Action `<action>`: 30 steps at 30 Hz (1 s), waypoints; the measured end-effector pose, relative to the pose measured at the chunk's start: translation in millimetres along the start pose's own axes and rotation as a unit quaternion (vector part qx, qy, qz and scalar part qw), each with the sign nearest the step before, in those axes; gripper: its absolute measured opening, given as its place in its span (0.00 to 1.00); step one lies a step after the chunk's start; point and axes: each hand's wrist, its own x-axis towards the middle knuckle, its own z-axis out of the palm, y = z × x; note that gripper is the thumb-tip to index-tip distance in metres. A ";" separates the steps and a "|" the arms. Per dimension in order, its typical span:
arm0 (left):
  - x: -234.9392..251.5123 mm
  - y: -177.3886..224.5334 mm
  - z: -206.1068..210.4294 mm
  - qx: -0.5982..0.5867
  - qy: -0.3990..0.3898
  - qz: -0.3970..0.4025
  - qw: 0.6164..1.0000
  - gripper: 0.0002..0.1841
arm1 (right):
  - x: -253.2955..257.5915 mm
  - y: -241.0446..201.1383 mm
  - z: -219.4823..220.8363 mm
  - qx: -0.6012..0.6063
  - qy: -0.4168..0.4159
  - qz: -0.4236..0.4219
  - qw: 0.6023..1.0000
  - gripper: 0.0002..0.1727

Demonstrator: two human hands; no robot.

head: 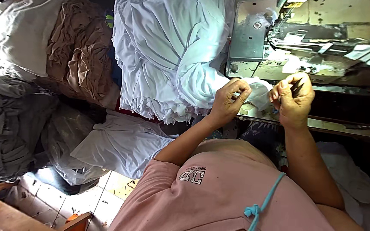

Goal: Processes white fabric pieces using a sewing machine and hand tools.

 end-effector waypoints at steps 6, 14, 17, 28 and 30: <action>12.7 1.4 -1.9 0.014 0.009 0.070 0.997 0.06 | -5.7 -0.8 0.3 -0.071 -0.036 -0.028 0.996 0.02; 1.7 -3.6 14.1 0.299 -0.077 0.042 0.950 0.09 | -8.4 -3.9 1.5 -0.049 -0.063 -0.029 0.996 0.03; 10.6 -1.2 5.8 0.219 -0.123 -0.004 0.968 0.09 | -8.1 -4.8 -2.4 -0.061 -0.073 -0.028 0.995 0.02; 37.2 14.0 -14.3 -0.338 -0.120 -0.148 0.922 0.14 | -10.9 -4.3 -10.1 -0.109 -0.069 -0.029 0.991 0.03; 37.7 16.4 -8.0 -0.417 -0.075 -0.210 0.881 0.17 | -11.6 -4.3 -9.6 -0.121 -0.080 -0.035 0.989 0.04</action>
